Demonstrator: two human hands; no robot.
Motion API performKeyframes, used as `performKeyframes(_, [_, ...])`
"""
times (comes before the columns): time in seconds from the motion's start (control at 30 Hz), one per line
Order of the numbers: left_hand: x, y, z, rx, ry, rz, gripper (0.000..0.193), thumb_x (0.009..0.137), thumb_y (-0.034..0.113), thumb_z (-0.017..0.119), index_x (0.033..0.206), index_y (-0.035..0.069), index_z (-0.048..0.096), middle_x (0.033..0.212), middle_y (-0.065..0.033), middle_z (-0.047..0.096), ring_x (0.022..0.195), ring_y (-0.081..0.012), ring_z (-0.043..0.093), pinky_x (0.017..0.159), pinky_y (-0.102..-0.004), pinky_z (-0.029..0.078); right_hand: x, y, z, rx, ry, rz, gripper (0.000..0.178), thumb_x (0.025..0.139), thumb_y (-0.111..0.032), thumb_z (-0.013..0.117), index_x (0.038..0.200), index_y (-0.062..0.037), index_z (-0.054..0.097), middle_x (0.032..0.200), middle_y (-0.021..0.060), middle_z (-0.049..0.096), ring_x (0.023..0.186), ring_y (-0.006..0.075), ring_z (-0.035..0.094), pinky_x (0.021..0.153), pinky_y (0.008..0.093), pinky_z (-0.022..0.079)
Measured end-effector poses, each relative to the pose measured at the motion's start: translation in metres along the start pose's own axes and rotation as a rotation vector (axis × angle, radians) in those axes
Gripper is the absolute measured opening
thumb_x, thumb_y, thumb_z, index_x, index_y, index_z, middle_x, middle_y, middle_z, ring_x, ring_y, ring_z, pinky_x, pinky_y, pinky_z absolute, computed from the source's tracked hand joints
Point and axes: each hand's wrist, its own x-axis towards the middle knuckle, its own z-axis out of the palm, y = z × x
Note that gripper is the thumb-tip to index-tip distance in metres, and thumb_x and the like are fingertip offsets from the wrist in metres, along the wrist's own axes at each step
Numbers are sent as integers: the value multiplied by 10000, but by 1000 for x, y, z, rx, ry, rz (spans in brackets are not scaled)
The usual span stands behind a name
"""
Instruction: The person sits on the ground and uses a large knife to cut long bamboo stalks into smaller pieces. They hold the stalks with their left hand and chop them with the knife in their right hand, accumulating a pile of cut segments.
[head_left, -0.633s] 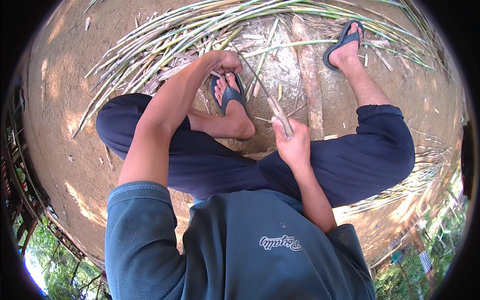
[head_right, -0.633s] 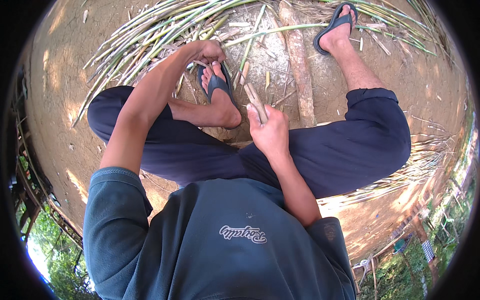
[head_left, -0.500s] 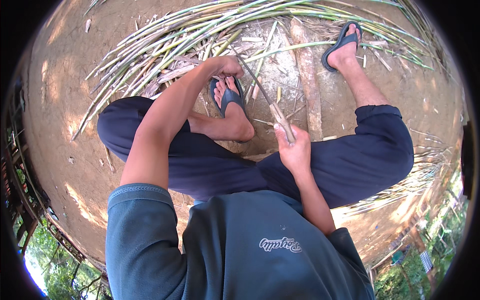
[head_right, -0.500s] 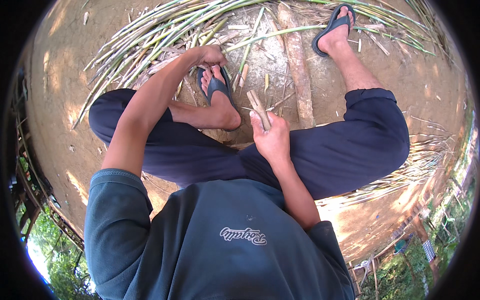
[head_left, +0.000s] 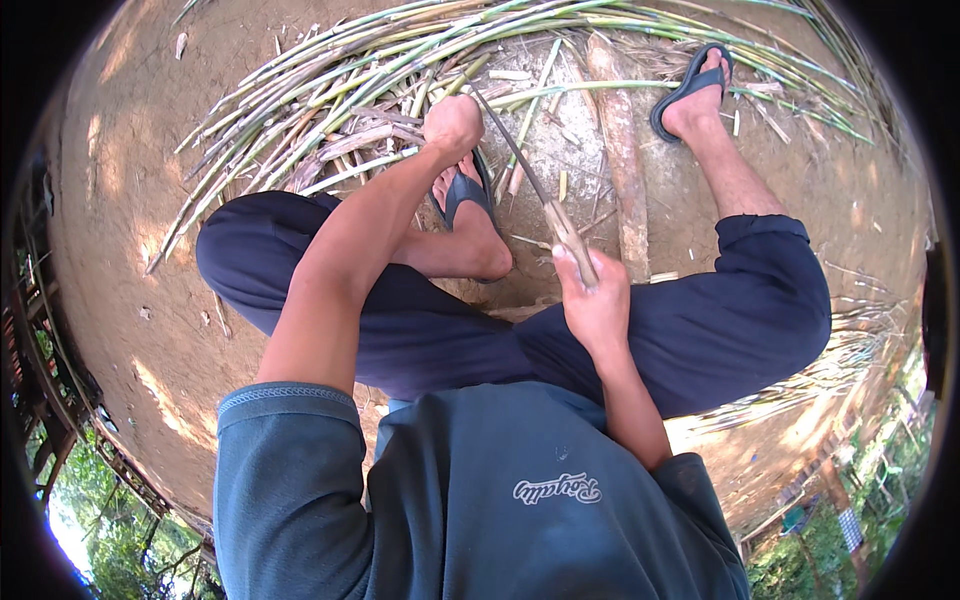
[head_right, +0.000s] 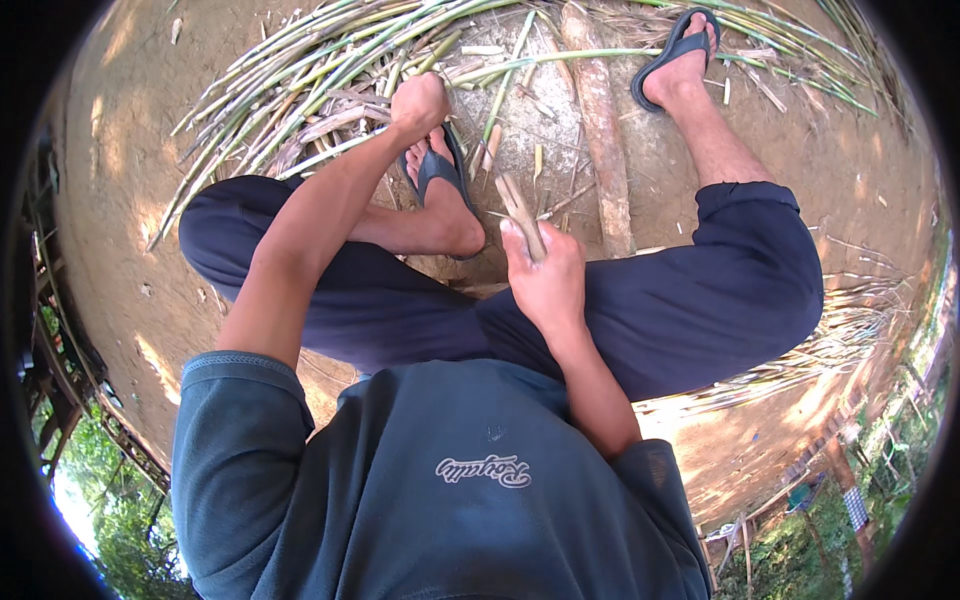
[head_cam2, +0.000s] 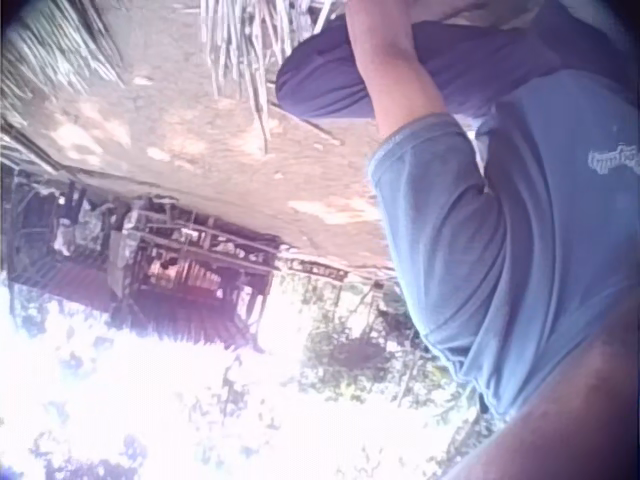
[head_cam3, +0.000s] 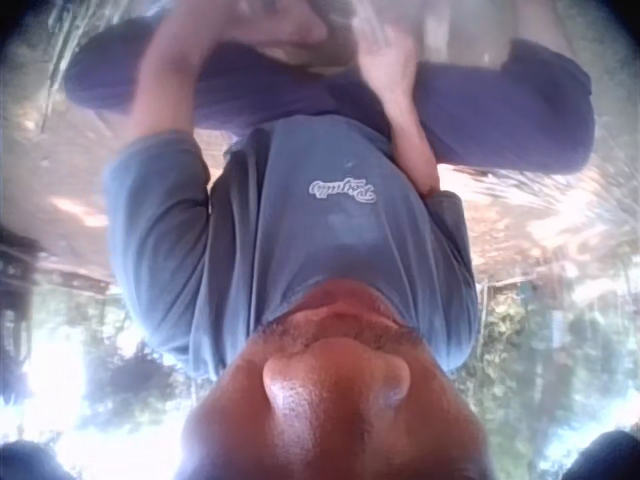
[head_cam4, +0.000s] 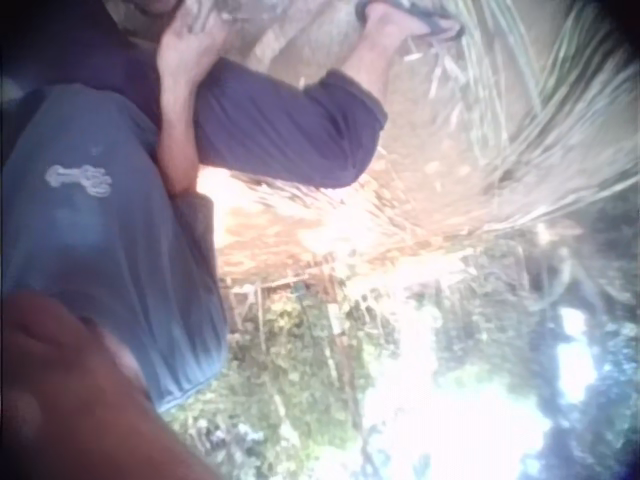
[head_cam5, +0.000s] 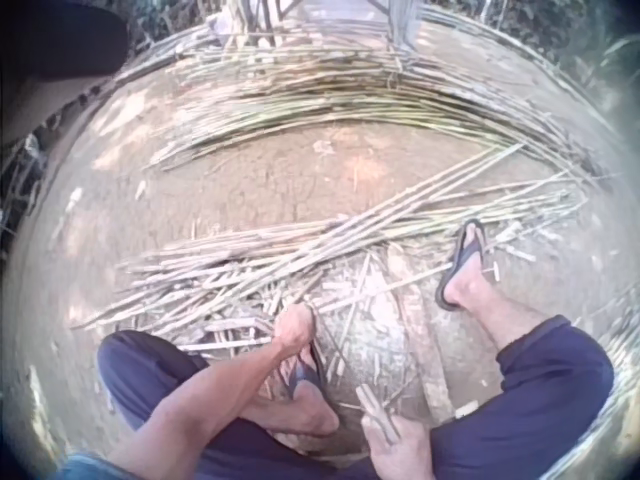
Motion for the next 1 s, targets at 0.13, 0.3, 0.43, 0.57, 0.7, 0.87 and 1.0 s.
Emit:
performKeyframes(0.13, [0,3,-7,-34,-85,-44,247,775,94,603,958,-28,715,1017,-244,683,965,-367,674,843,-429,540,-30,6,-13,84,-12,69,287,890,-207,667,730,21,597,525,132,486,442,200,452,475,366,372])
performKeyframes(0.3, [13,4,-7,-48,-201,-35,269,762,122,608,962,-28,707,1031,-252,675,982,-381,665,853,-428,533,7,3,2,61,6,28,287,886,-211,669,744,28,596,509,153,486,417,199,446,463,373,368])
performKeyframes(0.43, [17,-5,-6,-1,-174,-12,271,769,114,595,967,-34,706,1054,-247,674,1004,-371,663,861,-422,533,-25,-2,-18,83,-19,40,237,878,-173,670,762,27,615,510,142,486,429,170,459,460,362,365])
performKeyframes(0.57, [16,4,-15,-28,-173,-35,263,761,115,593,943,-33,712,1040,-246,678,997,-371,666,852,-415,538,-19,6,-24,95,-26,58,236,883,-170,669,762,27,620,515,116,484,461,122,413,465,354,360])
performKeyframes(0.7, [15,-3,-5,-11,-185,-23,281,755,118,602,966,-34,708,1033,-248,679,989,-374,669,853,-417,538,12,15,-12,75,-67,59,285,899,-226,661,772,25,618,524,95,492,491,119,415,487,347,366])
performKeyframes(0.87, [11,-4,-3,-60,-144,-50,306,752,168,614,945,-55,697,983,-286,672,956,-404,668,848,-441,533,-20,14,-23,118,-37,108,272,899,-232,666,792,16,635,516,74,454,497,102,384,472,331,340])
performKeyframes(1.0, [18,-3,-3,-38,-170,18,314,749,173,617,954,-52,695,989,-285,671,948,-397,671,847,-446,535,3,13,-15,78,-59,102,264,894,-230,672,795,13,644,515,71,456,492,106,376,466,338,337])
